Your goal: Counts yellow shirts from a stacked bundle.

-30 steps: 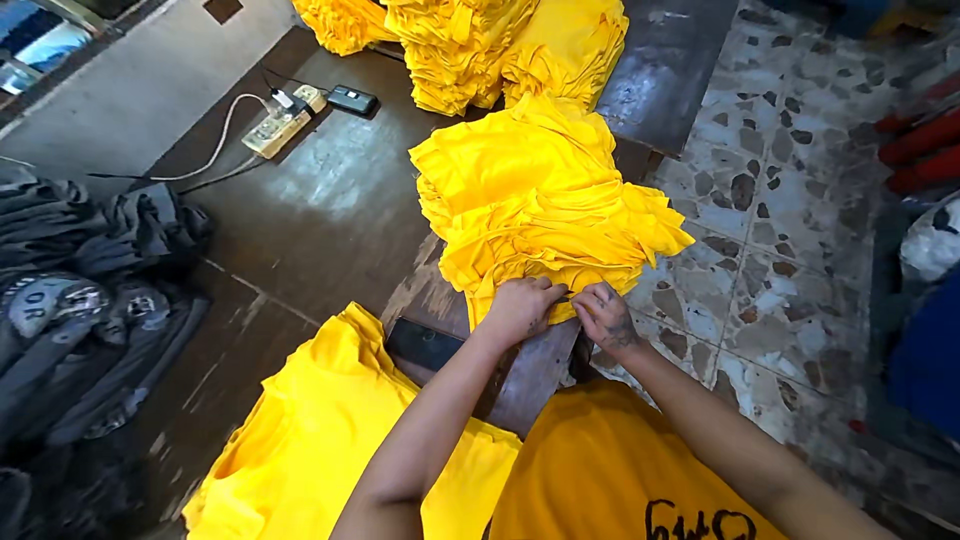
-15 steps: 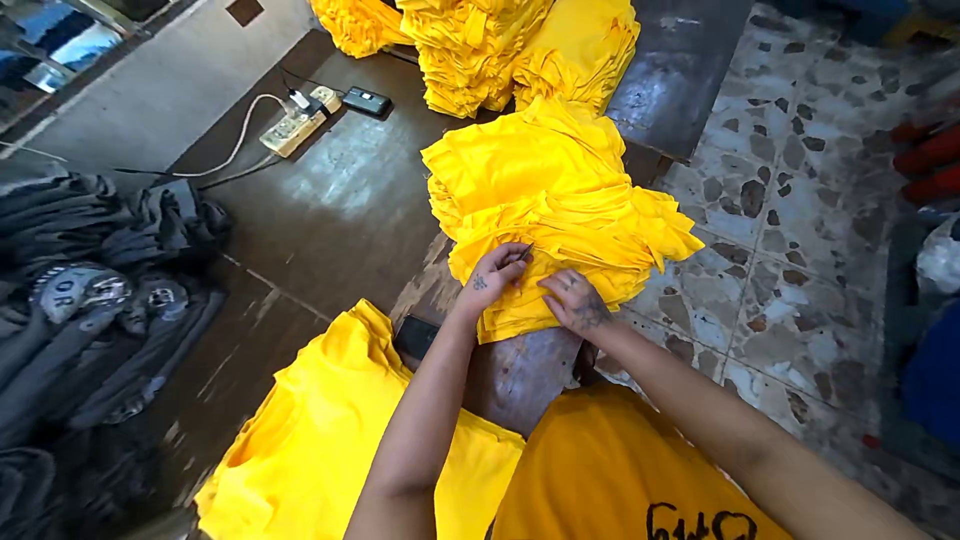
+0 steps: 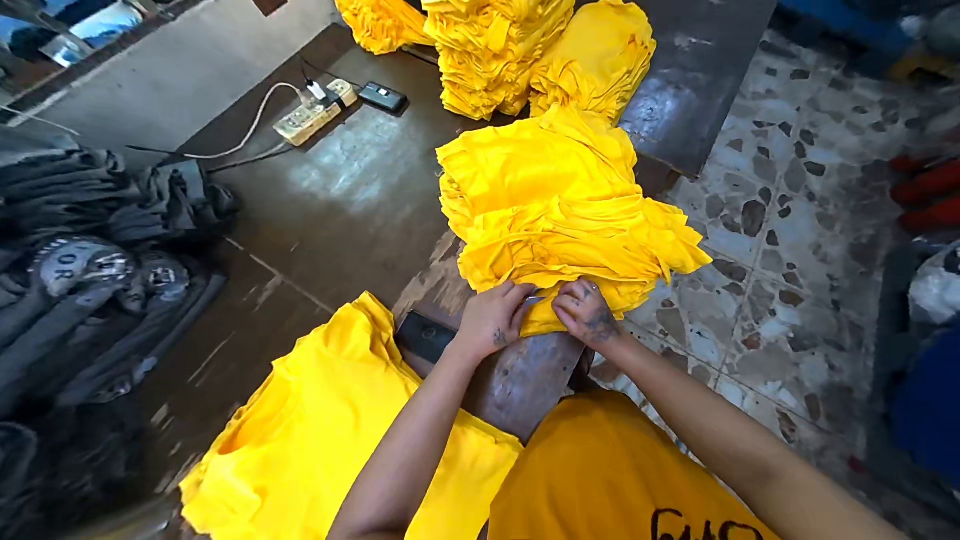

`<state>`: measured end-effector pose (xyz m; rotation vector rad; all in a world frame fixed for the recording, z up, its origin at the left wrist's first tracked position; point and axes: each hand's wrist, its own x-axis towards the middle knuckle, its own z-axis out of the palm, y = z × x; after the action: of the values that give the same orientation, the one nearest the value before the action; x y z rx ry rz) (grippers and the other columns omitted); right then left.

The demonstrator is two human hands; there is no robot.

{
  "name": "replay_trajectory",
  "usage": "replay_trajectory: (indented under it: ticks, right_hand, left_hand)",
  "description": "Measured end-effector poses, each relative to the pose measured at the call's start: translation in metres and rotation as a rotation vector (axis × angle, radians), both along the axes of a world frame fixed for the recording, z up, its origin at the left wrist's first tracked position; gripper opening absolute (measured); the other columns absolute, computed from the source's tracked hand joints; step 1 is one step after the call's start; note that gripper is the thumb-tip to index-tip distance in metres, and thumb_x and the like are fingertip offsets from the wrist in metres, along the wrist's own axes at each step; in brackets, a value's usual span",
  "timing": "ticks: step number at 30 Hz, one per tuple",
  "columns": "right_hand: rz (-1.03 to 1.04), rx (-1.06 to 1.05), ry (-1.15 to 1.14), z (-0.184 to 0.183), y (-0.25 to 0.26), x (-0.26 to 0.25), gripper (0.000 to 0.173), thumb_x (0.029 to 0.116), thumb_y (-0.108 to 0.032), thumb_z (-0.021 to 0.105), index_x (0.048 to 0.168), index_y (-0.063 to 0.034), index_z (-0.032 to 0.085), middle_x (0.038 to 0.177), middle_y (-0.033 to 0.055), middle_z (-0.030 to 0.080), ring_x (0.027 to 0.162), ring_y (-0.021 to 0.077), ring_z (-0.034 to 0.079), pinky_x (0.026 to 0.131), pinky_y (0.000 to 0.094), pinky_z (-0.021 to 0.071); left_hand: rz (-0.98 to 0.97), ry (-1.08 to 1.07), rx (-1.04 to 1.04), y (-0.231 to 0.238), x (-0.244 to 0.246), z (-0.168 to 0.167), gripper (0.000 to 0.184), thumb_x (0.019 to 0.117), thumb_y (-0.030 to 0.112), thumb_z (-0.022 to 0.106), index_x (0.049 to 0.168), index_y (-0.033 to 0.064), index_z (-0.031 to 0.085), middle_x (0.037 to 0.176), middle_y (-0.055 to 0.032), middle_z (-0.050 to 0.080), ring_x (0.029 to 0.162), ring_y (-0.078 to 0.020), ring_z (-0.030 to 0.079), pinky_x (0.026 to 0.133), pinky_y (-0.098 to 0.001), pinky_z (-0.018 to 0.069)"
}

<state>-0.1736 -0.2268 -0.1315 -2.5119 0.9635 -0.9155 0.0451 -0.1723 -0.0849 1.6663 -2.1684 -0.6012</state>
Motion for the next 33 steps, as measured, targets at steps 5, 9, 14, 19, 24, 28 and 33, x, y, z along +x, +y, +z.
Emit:
replay_trajectory:
  ticks: [5, 9, 14, 19, 24, 28, 33]
  right_hand:
    - [-0.022, -0.043, 0.007, -0.006, 0.000, 0.005, 0.016, 0.0933, -0.015, 0.063, 0.091, -0.0070, 0.077, 0.099, 0.0171, 0.072, 0.095, 0.0371, 0.069, 0.088, 0.0523, 0.0551]
    - [-0.029, -0.087, -0.024, -0.003, 0.001, 0.008, 0.016, 0.0926, -0.015, 0.064, 0.090, -0.0076, 0.077, 0.099, 0.0163, 0.072, 0.098, 0.0358, 0.069, 0.091, 0.0506, 0.0542]
    - [0.076, -0.035, -0.022, 0.018, 0.025, -0.002, 0.029, 0.0962, -0.021, 0.060, 0.076, -0.0028, 0.070, 0.077, 0.0151, 0.069, 0.080, 0.0332, 0.070, 0.077, 0.0453, 0.0570]
    - [0.113, 0.107, -0.025, 0.019, 0.053, -0.004, 0.025, 0.0947, -0.021, 0.063, 0.083, -0.0020, 0.074, 0.081, 0.0147, 0.071, 0.080, 0.0305, 0.071, 0.075, 0.0416, 0.0594]
    - [-0.077, -0.058, 0.169, 0.001, -0.009, 0.001, 0.025, 0.0979, -0.019, 0.059, 0.114, -0.0104, 0.076, 0.132, 0.0189, 0.066, 0.127, 0.0423, 0.059, 0.105, 0.0622, 0.0450]
    - [-0.104, -0.143, 0.244, 0.008, -0.087, 0.009, 0.030, 0.1006, -0.023, 0.056, 0.125, -0.0211, 0.073, 0.155, 0.0218, 0.047, 0.148, 0.0521, 0.032, 0.112, 0.0812, 0.0172]
    - [0.053, 0.238, 0.486, 0.020, -0.132, 0.024, 0.041, 0.1075, -0.033, 0.048, 0.148, -0.0317, 0.056, 0.155, 0.0171, 0.048, 0.145, 0.0408, 0.042, 0.112, 0.0736, 0.0272]
  left_hand:
    - [-0.042, -0.060, -0.024, 0.005, -0.005, -0.013, 0.034, 0.0999, 0.013, 0.057, 0.132, 0.0108, 0.067, 0.111, -0.0185, 0.072, 0.102, -0.0388, 0.071, 0.086, -0.0562, 0.0563]
    - [-0.029, -0.054, -0.098, 0.002, -0.008, -0.025, 0.036, 0.0987, 0.008, 0.056, 0.132, 0.0121, 0.069, 0.111, -0.0166, 0.074, 0.098, -0.0368, 0.073, 0.081, -0.0545, 0.0582]
    - [0.046, 0.002, 0.025, -0.008, -0.011, -0.024, 0.036, 0.1018, 0.023, 0.054, 0.134, 0.0111, 0.066, 0.110, -0.0184, 0.072, 0.094, -0.0380, 0.072, 0.076, -0.0578, 0.0570]
    - [0.071, -0.001, 0.123, -0.038, -0.012, -0.012, 0.026, 0.0982, 0.014, 0.058, 0.120, 0.0063, 0.070, 0.102, -0.0207, 0.074, 0.094, -0.0435, 0.072, 0.078, -0.0657, 0.0532]
    - [0.214, 0.058, 0.116, -0.073, -0.006, 0.014, 0.025, 0.1008, 0.013, 0.054, 0.122, 0.0038, 0.064, 0.095, -0.0208, 0.072, 0.091, -0.0433, 0.071, 0.077, -0.0655, 0.0536]
    - [0.194, 0.128, -0.065, -0.054, -0.023, 0.014, 0.024, 0.0951, 0.011, 0.061, 0.115, 0.0007, 0.068, 0.095, -0.0182, 0.073, 0.085, -0.0378, 0.072, 0.072, -0.0601, 0.0564]
    - [0.077, -0.059, 0.283, -0.041, -0.021, -0.010, 0.035, 0.1000, 0.023, 0.061, 0.131, 0.0087, 0.067, 0.139, -0.0183, 0.060, 0.113, -0.0367, 0.067, 0.094, -0.0574, 0.0543]
